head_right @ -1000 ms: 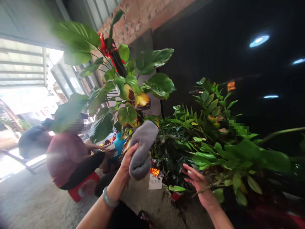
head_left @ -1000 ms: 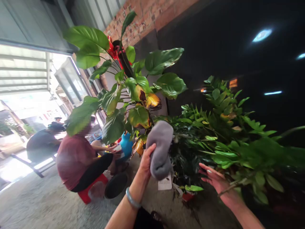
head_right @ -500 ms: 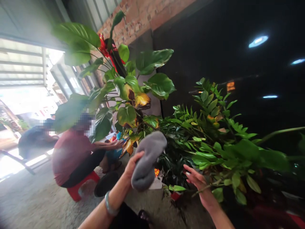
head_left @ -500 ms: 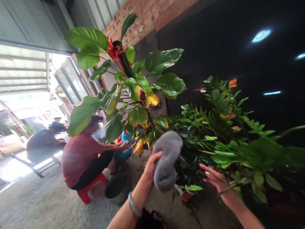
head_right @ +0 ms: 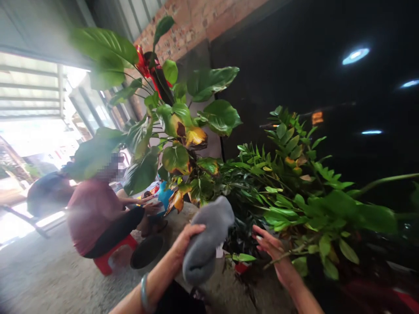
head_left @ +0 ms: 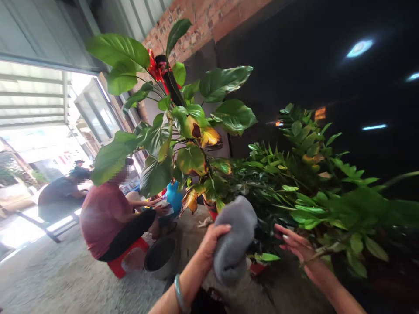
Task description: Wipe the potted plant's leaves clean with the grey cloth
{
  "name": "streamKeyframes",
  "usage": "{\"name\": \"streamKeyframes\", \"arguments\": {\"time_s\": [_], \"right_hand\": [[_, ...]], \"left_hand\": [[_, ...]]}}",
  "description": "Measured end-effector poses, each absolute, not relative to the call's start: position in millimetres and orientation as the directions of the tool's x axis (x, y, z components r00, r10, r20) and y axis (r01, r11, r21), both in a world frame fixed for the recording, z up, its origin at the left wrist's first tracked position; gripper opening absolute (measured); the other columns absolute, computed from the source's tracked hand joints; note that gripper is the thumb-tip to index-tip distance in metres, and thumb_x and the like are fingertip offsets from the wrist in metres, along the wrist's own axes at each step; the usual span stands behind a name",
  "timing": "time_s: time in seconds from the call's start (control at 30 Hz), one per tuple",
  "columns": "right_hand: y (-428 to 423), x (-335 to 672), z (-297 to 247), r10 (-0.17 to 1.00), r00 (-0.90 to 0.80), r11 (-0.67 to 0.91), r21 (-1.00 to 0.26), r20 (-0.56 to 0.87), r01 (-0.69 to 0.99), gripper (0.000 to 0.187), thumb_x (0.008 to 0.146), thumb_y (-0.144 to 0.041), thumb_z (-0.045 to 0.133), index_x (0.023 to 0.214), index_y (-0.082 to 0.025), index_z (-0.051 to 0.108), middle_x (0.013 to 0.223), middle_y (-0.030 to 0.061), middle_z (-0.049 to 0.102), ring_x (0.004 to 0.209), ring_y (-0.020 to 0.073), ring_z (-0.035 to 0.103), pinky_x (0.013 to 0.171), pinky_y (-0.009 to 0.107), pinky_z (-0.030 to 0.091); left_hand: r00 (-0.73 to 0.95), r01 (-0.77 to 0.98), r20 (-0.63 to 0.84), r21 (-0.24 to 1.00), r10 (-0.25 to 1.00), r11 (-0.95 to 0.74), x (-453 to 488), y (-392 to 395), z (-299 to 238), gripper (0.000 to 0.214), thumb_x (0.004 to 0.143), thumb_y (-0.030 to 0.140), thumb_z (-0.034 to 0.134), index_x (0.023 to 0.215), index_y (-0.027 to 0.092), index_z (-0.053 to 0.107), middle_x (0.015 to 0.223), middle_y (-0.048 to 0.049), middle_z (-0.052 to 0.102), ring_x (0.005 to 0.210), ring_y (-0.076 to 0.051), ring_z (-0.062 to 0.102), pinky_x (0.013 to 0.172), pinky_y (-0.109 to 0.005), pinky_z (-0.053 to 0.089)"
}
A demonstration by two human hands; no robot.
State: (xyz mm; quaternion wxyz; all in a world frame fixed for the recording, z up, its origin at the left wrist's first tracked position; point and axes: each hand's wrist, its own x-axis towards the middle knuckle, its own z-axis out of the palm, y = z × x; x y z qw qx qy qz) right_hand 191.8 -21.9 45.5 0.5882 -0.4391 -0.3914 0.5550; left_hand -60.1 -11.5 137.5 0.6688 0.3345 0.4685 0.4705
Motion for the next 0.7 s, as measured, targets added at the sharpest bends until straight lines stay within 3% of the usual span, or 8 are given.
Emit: {"name": "streamKeyframes", "arguments": {"time_s": [0.1,0.17,0.27,0.37,0.43,0.5,0.7], "right_hand": [[-19,190,47,0.996,0.078,-0.017,-0.948,-0.044,-0.319,0.045,0.057,-0.053,0.077,0.095,-0.029,0.078,0.114,0.0101,0.073,0.116,0.0386,0.06,0.092,0.052,0.048],[-18,184,47,0.992,0.115,-0.007,-0.947,-0.046,-0.321,0.044,0.056,-0.052,0.077,0.093,-0.028,0.079,0.112,0.0103,0.073,0.114,0.0387,0.061,0.091,0.052,0.048],[-20,177,48,0.985,0.171,0.028,-0.95,-0.026,-0.31,0.044,0.056,-0.054,0.075,0.092,-0.028,0.079,0.11,0.0099,0.074,0.111,0.0386,0.063,0.09,0.052,0.049],[-23,178,47,0.989,0.151,0.033,-0.957,-0.012,-0.289,0.044,0.057,-0.055,0.073,0.092,-0.03,0.078,0.11,0.0096,0.074,0.109,0.0384,0.063,0.09,0.054,0.049],[-24,182,46,0.989,0.145,0.031,-0.96,-0.01,-0.278,0.043,0.058,-0.056,0.073,0.092,-0.03,0.078,0.111,0.0094,0.074,0.111,0.0383,0.063,0.091,0.054,0.048],[-25,185,45,0.988,0.154,0.039,-0.96,-0.004,-0.276,0.044,0.059,-0.059,0.073,0.093,-0.03,0.078,0.113,0.01,0.073,0.113,0.0386,0.061,0.091,0.053,0.048],[-21,179,46,0.989,0.142,0.017,-0.94,-0.034,-0.341,0.05,0.058,-0.067,0.071,0.089,-0.029,0.079,0.117,0.0126,0.071,0.108,0.0391,0.064,0.084,0.054,0.05]], "left_hand": [[-0.098,-0.336,-0.121,0.938,0.988,0.082,-63,11,185,0.029,0.049,0.03,0.078,0.071,0.014,0.068,0.057,-0.0013,0.067,0.05,-0.015,0.057,0.051,-0.026,0.046],[-0.188,-0.342,-0.076,0.94,0.979,0.007,-59,23,192,0.028,0.049,0.027,0.078,0.072,0.014,0.068,0.056,-0.0003,0.067,0.05,-0.015,0.057,0.052,-0.027,0.047],[-0.14,-0.275,-0.206,0.948,0.968,0.162,-49,17,159,0.02,0.05,0.023,0.077,0.066,0.014,0.068,0.052,-0.0012,0.066,0.047,-0.015,0.056,0.051,-0.028,0.046],[0.069,-0.181,-0.357,0.914,0.932,0.364,-43,-12,115,0.019,0.049,0.024,0.076,0.064,0.014,0.071,0.053,-0.0033,0.068,0.047,-0.016,0.056,0.049,-0.027,0.044],[0.194,-0.179,-0.36,0.902,0.913,0.394,-45,-27,105,0.024,0.048,0.027,0.077,0.068,0.014,0.073,0.057,-0.0045,0.07,0.051,-0.017,0.058,0.051,-0.028,0.045],[0.208,-0.222,-0.297,0.914,0.932,0.341,-47,-28,117,0.029,0.047,0.029,0.079,0.071,0.013,0.073,0.059,-0.0045,0.07,0.053,-0.017,0.059,0.054,-0.028,0.046],[-0.104,-0.409,-0.071,0.912,0.992,0.022,-38,30,176,0.036,0.048,0.03,0.083,0.077,0.015,0.069,0.063,-0.0018,0.068,0.056,-0.017,0.06,0.059,-0.028,0.049]]}}
